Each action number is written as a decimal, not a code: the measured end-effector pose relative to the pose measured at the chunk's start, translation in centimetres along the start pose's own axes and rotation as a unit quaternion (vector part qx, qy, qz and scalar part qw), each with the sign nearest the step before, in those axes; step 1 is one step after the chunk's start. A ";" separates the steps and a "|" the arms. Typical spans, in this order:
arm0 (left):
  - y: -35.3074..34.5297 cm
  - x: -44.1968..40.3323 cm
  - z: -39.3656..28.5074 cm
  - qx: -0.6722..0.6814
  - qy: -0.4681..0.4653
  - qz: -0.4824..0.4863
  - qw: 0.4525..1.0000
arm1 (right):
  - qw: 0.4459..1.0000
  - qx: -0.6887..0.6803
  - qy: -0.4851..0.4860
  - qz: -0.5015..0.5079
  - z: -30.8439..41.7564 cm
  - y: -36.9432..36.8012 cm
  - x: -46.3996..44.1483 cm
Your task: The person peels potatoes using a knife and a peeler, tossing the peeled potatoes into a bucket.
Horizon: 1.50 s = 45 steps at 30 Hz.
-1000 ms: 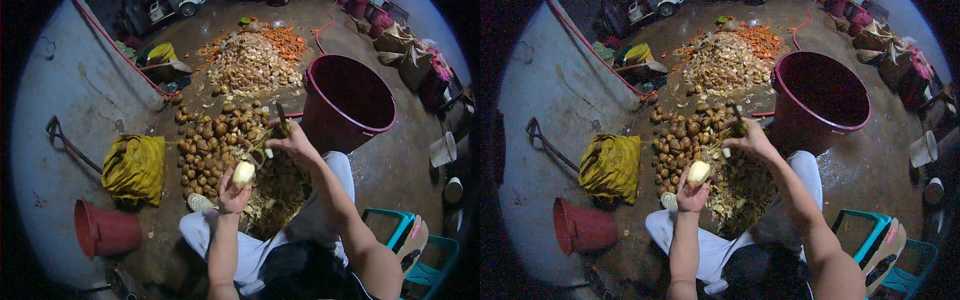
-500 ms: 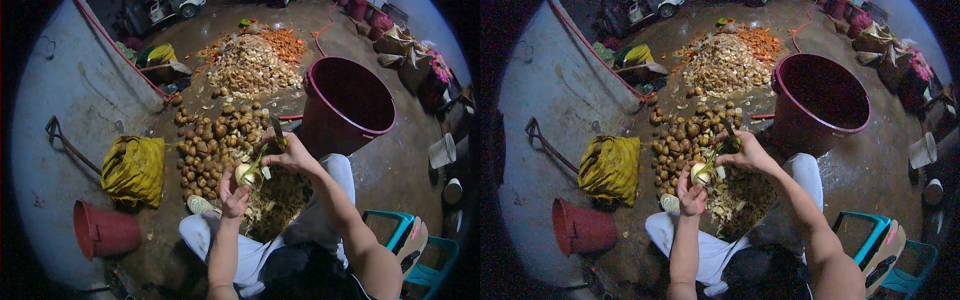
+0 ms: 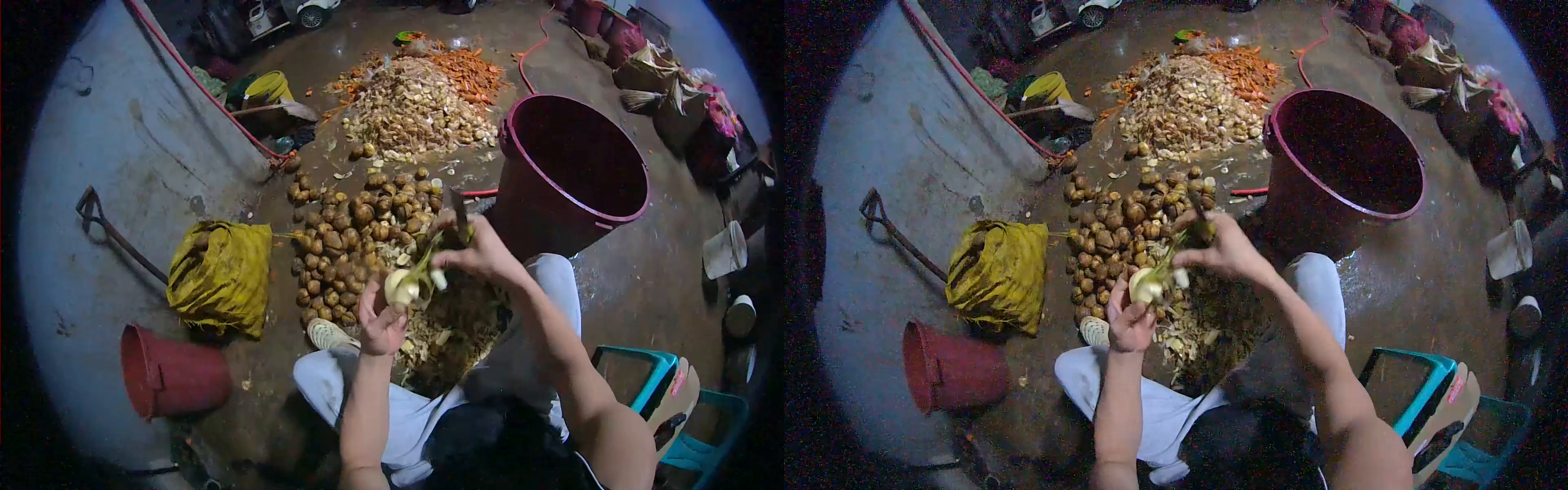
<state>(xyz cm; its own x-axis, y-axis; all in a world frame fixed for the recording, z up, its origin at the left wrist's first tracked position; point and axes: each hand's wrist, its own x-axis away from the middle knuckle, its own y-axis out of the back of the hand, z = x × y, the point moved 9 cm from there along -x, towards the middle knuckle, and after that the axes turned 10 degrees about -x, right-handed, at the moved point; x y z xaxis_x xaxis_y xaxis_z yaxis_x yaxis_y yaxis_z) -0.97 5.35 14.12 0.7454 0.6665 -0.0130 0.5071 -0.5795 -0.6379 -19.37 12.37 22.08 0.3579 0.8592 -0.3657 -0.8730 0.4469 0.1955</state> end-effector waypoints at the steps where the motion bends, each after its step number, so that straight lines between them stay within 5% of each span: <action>1: -0.1 0.0 0.0 -0.005 -0.004 0.012 1.000 | 1.000 0.000 -0.023 -0.001 0.4 -0.5 0.5; 4: -0.4 0.0 0.1 0.024 -0.004 0.029 0.999 | 0.990 -0.040 -0.102 -0.095 -3.8 2.5 -0.2; 5: -0.7 -0.2 -0.1 0.039 -0.005 0.027 0.999 | 0.982 0.062 -0.120 -0.129 -4.7 3.9 0.0; 9: -1.2 -0.4 0.1 -0.029 0.013 0.054 0.998 | 1.000 -0.019 -0.021 -0.007 0.5 -0.2 0.4; 11: -1.0 -0.1 0.3 -0.015 0.012 0.044 0.999 | 0.998 -0.046 -0.029 -0.022 -0.4 -0.2 0.7; 13: -1.1 0.0 0.3 0.055 0.020 0.046 0.997 | 0.977 -0.090 -0.158 -0.110 -3.8 2.2 0.3; 15: -1.3 0.0 0.1 0.095 0.026 0.050 0.994 | 0.978 -0.058 -0.153 -0.127 -5.6 3.1 0.5; 18: -1.6 -0.1 0.3 0.025 0.023 0.054 0.998 | 1.000 -0.019 0.016 0.007 0.9 -0.7 0.4; 23: -0.9 -0.3 0.5 0.034 0.022 0.041 0.998 | 0.986 -0.031 -0.130 -0.103 -4.8 3.5 -0.2; 27: -2.6 -0.2 -0.1 0.034 0.015 0.068 0.997 | 0.999 -0.025 -0.032 0.010 0.5 -0.7 0.5; 29: -2.8 0.2 0.2 0.045 0.028 0.064 0.997 | 0.999 -0.043 -0.010 -0.025 0.1 0.1 0.2; 31: -1.9 0.1 0.9 0.043 0.030 0.063 0.997 | 0.986 -0.033 -0.123 -0.105 -3.6 2.7 0.0; 35: -1.9 0.0 0.2 0.045 0.011 0.078 0.996 | 0.999 -0.026 0.001 -0.019 -0.4 0.5 0.1; 41: -2.3 0.0 0.5 0.055 0.017 0.086 0.995 | 0.982 -0.017 -0.157 -0.107 -3.5 3.1 0.1; 43: -2.8 0.1 0.3 0.063 0.029 0.097 0.993 | 0.999 0.000 -0.020 -0.035 -0.5 1.0 0.0; 45: -2.9 0.3 0.3 0.011 0.019 0.075 0.997 | 0.998 -0.055 -0.039 0.007 -0.1 -0.6 0.7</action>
<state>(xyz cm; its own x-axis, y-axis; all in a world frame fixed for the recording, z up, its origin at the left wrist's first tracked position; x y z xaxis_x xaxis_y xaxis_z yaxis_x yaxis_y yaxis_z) -2.39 7.36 15.77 0.8282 0.5548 -0.0797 0.3802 -0.6605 -0.6474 -18.66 12.69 21.62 0.3668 0.8837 -0.2908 -0.9075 0.4086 0.0969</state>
